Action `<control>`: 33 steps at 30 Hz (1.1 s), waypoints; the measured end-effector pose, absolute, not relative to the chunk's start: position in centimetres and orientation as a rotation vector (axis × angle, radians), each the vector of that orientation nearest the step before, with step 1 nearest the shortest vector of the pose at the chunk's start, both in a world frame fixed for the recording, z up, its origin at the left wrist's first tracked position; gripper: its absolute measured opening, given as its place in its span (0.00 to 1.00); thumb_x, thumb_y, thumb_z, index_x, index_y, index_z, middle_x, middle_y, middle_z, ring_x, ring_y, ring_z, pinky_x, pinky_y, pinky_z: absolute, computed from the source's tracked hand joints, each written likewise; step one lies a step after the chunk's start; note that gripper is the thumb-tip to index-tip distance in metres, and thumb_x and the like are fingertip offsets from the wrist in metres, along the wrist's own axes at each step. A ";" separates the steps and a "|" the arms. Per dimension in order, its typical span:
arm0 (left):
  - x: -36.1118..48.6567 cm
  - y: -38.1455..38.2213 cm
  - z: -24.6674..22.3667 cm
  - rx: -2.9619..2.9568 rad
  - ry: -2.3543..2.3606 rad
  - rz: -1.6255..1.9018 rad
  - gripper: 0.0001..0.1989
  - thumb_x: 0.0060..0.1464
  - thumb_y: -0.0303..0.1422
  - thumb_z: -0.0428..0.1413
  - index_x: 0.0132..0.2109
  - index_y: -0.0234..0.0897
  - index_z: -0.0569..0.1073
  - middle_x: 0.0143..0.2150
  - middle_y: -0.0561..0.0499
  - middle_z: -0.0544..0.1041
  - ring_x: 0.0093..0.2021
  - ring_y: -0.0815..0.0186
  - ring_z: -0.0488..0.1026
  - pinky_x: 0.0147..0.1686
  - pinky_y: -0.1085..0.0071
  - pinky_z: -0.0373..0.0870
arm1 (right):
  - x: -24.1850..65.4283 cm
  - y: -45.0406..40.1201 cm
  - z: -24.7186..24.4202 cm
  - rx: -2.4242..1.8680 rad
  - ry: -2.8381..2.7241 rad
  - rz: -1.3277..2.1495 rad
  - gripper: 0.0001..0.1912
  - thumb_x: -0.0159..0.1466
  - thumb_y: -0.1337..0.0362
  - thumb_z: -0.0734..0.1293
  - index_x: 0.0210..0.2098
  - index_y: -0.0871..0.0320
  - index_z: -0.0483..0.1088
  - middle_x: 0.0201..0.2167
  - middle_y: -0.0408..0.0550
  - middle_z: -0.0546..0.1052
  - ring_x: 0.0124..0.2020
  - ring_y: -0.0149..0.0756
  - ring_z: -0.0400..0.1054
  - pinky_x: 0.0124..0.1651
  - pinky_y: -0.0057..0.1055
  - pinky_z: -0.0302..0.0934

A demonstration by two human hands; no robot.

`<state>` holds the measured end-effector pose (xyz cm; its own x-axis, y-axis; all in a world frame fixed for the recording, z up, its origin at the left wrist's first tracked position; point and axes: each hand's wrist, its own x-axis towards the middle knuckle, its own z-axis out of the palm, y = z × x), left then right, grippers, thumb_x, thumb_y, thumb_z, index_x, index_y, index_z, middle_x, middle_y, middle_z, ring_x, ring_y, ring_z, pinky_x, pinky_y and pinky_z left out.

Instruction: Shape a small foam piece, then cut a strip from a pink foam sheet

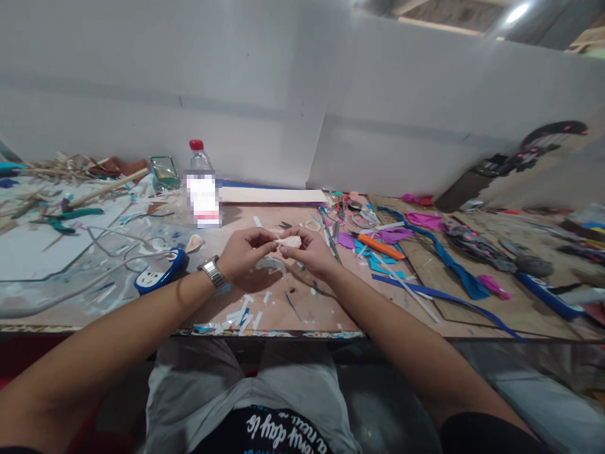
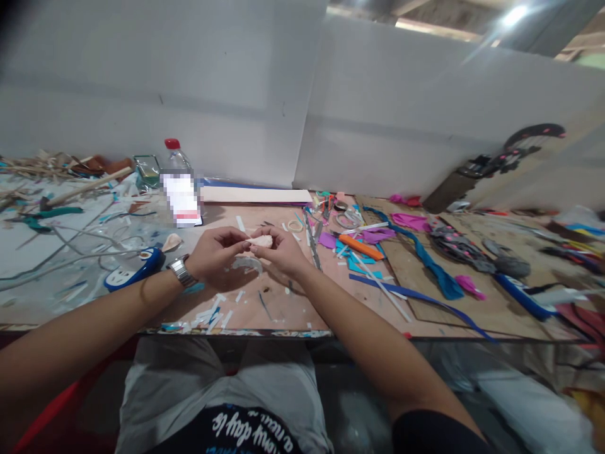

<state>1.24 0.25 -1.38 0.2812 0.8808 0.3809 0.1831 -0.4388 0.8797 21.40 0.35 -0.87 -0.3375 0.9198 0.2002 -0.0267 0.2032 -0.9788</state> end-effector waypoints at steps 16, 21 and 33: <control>1.3 -0.3 -0.8 1.912 0.957 1.120 0.16 0.58 0.45 0.60 0.41 0.35 0.79 0.37 0.45 0.82 0.37 0.64 0.77 0.37 0.70 0.72 | 21.3 0.0 -0.2 -0.985 -1.745 1.113 0.17 0.53 0.57 0.76 0.38 0.58 0.73 0.29 0.40 0.73 0.28 0.29 0.64 0.31 0.27 0.59; 1.3 0.0 -1.1 1.885 0.965 1.083 0.15 0.58 0.44 0.59 0.38 0.34 0.79 0.35 0.46 0.81 0.35 0.64 0.76 0.36 0.70 0.71 | 21.2 -0.3 0.1 -0.976 -1.737 1.146 0.17 0.53 0.57 0.76 0.38 0.58 0.73 0.30 0.42 0.73 0.27 0.30 0.65 0.31 0.27 0.60; 1.2 0.5 -1.7 1.854 0.936 1.049 0.15 0.61 0.44 0.56 0.39 0.35 0.77 0.33 0.48 0.80 0.33 0.66 0.75 0.35 0.71 0.70 | 21.6 0.4 -1.1 -0.914 -1.625 1.273 0.21 0.53 0.58 0.77 0.43 0.55 0.69 0.27 0.39 0.72 0.26 0.30 0.66 0.30 0.27 0.60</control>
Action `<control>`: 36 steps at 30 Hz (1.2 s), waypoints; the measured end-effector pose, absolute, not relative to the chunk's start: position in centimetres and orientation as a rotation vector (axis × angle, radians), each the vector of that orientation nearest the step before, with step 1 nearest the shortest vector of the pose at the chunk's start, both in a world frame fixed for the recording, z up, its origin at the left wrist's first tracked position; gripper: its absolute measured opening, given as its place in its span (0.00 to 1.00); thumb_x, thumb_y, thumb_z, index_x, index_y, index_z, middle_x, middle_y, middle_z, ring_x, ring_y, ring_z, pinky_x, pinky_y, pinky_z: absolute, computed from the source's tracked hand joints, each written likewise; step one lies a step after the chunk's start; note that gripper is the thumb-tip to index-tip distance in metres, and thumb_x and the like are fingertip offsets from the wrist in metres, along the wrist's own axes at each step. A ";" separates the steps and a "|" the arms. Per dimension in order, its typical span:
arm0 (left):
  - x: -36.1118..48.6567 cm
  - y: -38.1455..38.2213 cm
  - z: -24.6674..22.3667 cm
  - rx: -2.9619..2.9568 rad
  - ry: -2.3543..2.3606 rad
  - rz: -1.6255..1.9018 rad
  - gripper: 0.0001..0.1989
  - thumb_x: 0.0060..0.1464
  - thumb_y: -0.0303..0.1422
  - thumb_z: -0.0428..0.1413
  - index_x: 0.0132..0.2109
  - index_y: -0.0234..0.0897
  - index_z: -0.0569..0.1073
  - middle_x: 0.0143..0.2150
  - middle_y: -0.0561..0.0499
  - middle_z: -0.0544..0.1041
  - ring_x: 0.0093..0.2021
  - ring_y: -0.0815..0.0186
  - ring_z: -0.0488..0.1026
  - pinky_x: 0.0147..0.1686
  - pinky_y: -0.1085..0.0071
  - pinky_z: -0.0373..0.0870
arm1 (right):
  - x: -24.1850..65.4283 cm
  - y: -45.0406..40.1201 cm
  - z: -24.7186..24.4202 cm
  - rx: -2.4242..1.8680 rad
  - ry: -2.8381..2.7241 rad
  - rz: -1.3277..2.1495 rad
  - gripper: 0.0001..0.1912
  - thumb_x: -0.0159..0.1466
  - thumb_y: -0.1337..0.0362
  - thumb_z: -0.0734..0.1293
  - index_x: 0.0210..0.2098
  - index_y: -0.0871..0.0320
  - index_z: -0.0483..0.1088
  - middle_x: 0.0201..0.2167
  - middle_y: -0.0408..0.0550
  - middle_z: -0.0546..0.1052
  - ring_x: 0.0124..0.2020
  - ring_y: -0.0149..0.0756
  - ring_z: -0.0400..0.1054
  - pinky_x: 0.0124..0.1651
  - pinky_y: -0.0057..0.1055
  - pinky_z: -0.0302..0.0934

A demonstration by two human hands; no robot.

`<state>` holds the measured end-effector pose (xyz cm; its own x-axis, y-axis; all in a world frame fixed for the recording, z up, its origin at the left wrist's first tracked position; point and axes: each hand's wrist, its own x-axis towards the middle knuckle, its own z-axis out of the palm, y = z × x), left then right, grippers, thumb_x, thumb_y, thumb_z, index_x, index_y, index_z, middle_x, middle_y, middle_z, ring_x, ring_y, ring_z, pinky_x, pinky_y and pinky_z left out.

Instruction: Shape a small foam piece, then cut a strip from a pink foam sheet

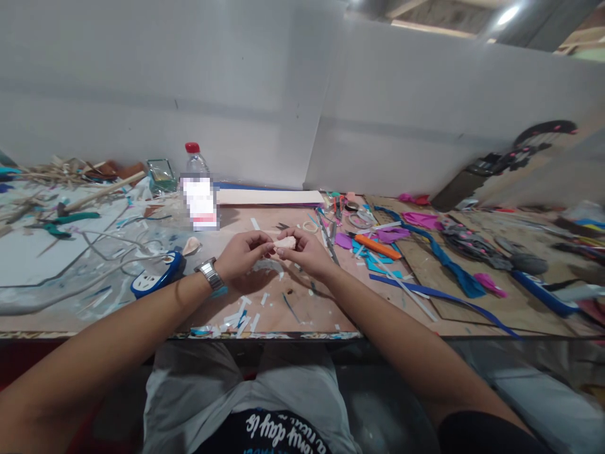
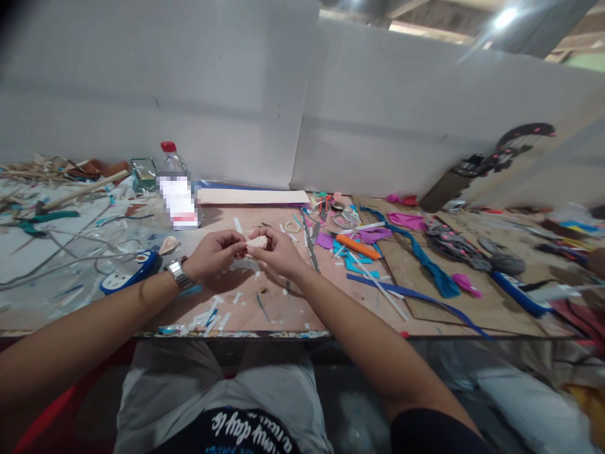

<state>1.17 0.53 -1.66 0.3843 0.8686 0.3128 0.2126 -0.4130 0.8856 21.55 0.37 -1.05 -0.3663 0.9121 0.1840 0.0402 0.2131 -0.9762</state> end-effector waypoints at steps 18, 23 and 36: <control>1.0 0.2 -1.3 2.209 1.023 1.071 0.18 0.63 0.46 0.54 0.41 0.35 0.78 0.35 0.48 0.81 0.33 0.65 0.74 0.36 0.70 0.67 | 21.4 0.1 -0.6 -0.933 -1.604 1.296 0.23 0.53 0.55 0.77 0.43 0.57 0.70 0.25 0.38 0.71 0.24 0.29 0.65 0.28 0.25 0.56; 1.0 0.1 -1.2 2.226 1.049 1.089 0.17 0.63 0.45 0.54 0.41 0.36 0.78 0.35 0.48 0.81 0.33 0.65 0.74 0.36 0.70 0.67 | 21.4 0.2 -0.9 -0.921 -1.584 1.321 0.24 0.52 0.55 0.78 0.43 0.56 0.69 0.26 0.38 0.71 0.25 0.29 0.65 0.28 0.26 0.58; 0.9 0.2 -1.3 2.204 1.067 1.163 0.14 0.62 0.42 0.56 0.41 0.37 0.79 0.34 0.49 0.81 0.32 0.66 0.74 0.34 0.70 0.67 | 21.1 0.1 -0.7 -0.818 -1.519 1.420 0.29 0.50 0.62 0.79 0.49 0.55 0.68 0.32 0.40 0.74 0.32 0.30 0.69 0.35 0.28 0.64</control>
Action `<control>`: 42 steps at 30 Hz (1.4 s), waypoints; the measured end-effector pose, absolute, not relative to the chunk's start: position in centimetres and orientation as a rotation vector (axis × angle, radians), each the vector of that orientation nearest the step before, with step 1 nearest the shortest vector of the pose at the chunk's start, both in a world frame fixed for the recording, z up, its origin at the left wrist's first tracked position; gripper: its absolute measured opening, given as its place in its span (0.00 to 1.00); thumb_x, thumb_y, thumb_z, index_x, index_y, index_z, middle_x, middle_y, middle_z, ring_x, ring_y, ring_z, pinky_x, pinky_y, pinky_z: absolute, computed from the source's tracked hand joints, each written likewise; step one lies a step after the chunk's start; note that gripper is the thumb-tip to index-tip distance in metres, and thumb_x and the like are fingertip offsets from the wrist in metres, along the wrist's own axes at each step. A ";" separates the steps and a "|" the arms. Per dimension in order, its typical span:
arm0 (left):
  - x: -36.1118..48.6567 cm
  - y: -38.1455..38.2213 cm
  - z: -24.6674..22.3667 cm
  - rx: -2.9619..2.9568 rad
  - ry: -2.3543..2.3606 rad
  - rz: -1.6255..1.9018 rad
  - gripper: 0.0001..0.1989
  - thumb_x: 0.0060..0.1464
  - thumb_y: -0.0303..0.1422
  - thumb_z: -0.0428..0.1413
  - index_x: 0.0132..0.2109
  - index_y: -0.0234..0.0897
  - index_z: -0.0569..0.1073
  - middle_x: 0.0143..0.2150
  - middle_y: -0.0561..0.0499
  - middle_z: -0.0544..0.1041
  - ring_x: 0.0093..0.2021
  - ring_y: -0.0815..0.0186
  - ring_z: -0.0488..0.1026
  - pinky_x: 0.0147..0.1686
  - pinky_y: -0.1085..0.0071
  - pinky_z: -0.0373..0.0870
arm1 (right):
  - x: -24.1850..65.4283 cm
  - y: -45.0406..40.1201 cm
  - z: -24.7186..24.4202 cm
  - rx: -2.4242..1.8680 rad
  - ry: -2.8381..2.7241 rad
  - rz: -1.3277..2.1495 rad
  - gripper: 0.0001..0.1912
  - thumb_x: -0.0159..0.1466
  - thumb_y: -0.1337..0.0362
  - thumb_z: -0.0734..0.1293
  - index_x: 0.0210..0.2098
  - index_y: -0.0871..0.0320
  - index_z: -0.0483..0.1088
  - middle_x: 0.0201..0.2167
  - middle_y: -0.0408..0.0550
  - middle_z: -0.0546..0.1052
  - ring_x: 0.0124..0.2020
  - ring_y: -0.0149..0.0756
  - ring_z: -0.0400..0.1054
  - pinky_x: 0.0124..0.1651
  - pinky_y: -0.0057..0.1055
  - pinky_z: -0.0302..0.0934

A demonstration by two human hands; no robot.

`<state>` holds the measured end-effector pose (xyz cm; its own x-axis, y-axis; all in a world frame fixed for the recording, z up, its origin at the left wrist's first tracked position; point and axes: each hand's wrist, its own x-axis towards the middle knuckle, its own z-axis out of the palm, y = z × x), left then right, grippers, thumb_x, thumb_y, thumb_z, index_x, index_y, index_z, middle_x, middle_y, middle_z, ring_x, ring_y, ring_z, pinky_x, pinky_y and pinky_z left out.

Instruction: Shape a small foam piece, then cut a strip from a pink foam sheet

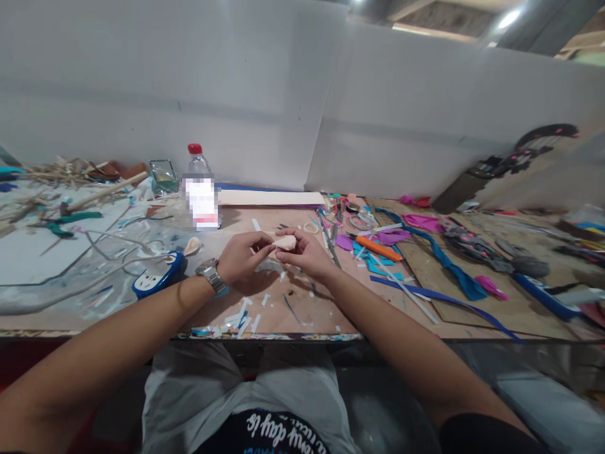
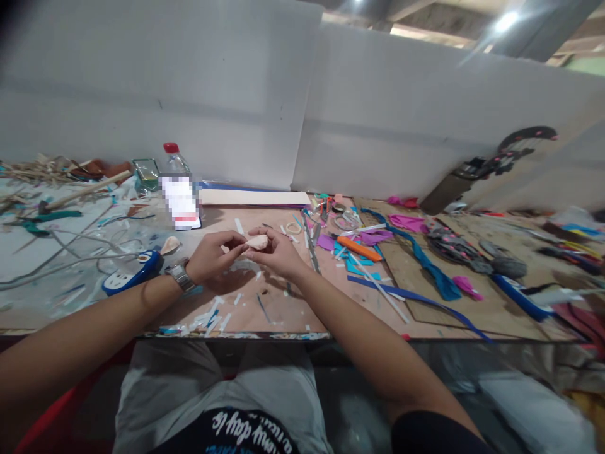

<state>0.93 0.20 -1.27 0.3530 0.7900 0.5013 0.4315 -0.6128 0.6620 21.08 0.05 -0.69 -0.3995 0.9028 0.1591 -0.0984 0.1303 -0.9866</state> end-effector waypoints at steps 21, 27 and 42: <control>1.3 0.0 -0.1 1.114 0.598 1.046 0.16 0.52 0.41 0.66 0.34 0.35 0.70 0.26 0.55 0.69 0.27 0.74 0.66 0.29 0.75 0.64 | 21.4 0.2 -0.6 -0.860 -1.643 1.309 0.22 0.57 0.56 0.75 0.48 0.57 0.73 0.29 0.41 0.75 0.28 0.29 0.69 0.34 0.29 0.64; 0.9 -0.1 -0.5 1.150 0.471 0.936 0.20 0.49 0.44 0.68 0.32 0.35 0.69 0.28 0.53 0.71 0.31 0.70 0.69 0.36 0.70 0.68 | 21.5 0.5 -0.9 -0.854 -1.598 1.307 0.21 0.59 0.48 0.73 0.43 0.58 0.75 0.27 0.41 0.74 0.26 0.28 0.68 0.34 0.29 0.64; 1.1 -0.3 -0.7 1.257 0.470 0.879 0.20 0.44 0.45 0.70 0.35 0.35 0.77 0.31 0.50 0.74 0.33 0.68 0.71 0.38 0.69 0.68 | 21.6 0.2 -0.6 -0.795 -1.681 1.194 0.24 0.58 0.42 0.72 0.37 0.58 0.74 0.27 0.42 0.73 0.24 0.29 0.65 0.29 0.29 0.60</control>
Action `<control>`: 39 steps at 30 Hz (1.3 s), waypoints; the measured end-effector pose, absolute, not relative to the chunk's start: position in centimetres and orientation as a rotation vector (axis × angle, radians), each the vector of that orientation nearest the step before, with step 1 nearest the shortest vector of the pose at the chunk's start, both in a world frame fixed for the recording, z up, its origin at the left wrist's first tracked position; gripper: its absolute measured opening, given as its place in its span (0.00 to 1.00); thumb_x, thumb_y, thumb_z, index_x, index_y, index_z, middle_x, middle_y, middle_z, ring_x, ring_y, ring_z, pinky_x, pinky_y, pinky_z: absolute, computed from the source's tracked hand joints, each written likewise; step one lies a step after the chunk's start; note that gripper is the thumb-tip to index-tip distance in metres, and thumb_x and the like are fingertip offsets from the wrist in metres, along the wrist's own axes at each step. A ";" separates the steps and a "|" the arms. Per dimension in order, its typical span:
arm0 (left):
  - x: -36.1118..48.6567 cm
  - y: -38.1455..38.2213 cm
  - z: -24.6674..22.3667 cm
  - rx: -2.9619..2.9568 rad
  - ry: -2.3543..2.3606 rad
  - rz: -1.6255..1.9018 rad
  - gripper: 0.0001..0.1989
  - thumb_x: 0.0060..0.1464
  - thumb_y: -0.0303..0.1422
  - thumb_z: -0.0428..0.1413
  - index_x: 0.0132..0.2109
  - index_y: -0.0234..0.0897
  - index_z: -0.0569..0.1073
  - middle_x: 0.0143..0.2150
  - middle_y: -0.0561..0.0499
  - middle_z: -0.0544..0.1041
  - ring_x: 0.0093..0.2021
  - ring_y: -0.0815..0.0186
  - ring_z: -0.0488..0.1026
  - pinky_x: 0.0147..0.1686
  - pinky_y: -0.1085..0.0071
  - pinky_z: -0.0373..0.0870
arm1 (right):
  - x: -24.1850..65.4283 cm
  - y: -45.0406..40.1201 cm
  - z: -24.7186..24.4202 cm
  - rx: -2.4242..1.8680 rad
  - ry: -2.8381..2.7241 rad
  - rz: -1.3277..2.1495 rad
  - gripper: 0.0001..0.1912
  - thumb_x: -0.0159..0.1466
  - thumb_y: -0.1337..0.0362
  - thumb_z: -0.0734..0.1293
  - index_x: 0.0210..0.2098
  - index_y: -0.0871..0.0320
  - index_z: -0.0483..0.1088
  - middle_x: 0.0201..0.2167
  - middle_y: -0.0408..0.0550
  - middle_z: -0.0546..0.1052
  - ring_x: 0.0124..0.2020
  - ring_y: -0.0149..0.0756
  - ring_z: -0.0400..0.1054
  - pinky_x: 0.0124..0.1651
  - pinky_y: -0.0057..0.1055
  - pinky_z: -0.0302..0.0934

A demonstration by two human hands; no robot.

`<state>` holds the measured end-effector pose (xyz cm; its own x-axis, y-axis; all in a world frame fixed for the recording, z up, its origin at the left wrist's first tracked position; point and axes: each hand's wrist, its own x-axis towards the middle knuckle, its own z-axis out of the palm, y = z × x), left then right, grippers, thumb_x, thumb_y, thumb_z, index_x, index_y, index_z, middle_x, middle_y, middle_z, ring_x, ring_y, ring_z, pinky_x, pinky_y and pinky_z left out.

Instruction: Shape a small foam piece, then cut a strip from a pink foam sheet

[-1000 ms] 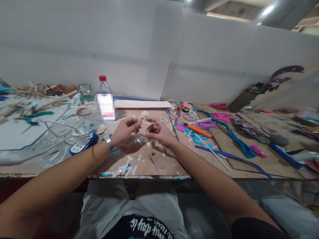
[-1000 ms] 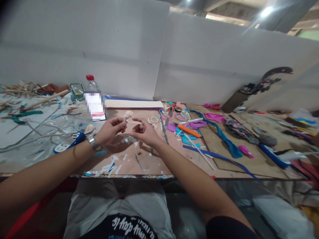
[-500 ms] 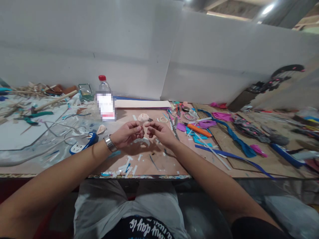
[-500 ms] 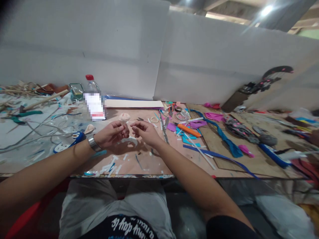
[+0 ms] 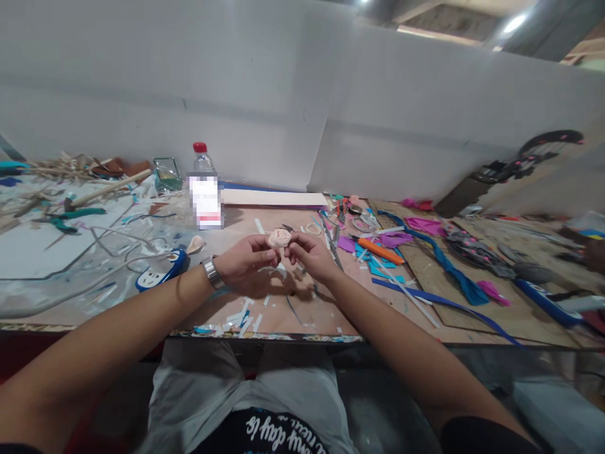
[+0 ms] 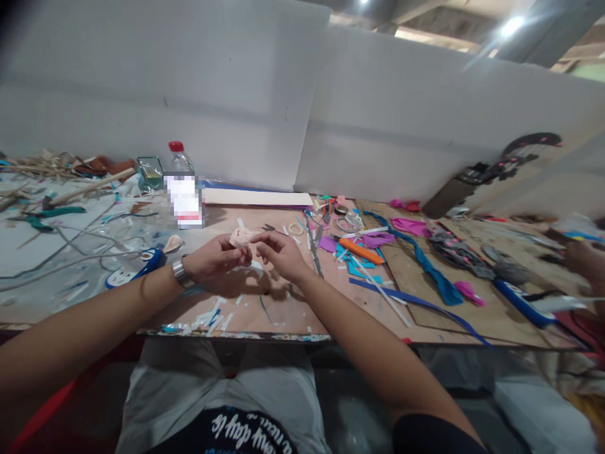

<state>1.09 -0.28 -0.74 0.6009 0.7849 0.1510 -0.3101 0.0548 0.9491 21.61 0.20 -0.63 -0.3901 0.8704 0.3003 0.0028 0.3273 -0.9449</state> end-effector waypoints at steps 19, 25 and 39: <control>1.4 0.1 -1.8 1.623 0.702 1.059 0.15 0.53 0.42 0.65 0.37 0.33 0.79 0.35 0.47 0.80 0.36 0.66 0.75 0.40 0.70 0.71 | 20.8 -1.2 0.1 -0.773 -1.635 1.128 0.23 0.53 0.50 0.78 0.41 0.57 0.74 0.33 0.45 0.74 0.33 0.35 0.67 0.39 0.33 0.65; 1.6 0.0 -1.3 1.671 0.858 1.117 0.17 0.54 0.45 0.64 0.36 0.34 0.79 0.32 0.49 0.80 0.32 0.67 0.73 0.35 0.71 0.70 | 20.6 -0.9 -0.3 -0.799 -1.606 1.144 0.24 0.56 0.51 0.76 0.46 0.56 0.72 0.33 0.44 0.71 0.32 0.32 0.65 0.33 0.29 0.62; 1.4 0.6 -2.4 2.078 0.869 0.768 0.15 0.61 0.43 0.56 0.42 0.36 0.78 0.34 0.48 0.79 0.32 0.65 0.73 0.34 0.70 0.65 | 21.6 0.3 -0.3 -0.885 -1.526 1.111 0.20 0.58 0.50 0.74 0.43 0.57 0.73 0.29 0.41 0.71 0.26 0.28 0.63 0.28 0.28 0.59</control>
<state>1.38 0.59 -2.36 0.5909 0.7722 0.2336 0.3267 -0.4938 0.8059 21.60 0.28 -0.27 -0.2229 0.9277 0.2996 -0.0007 0.3072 -0.9516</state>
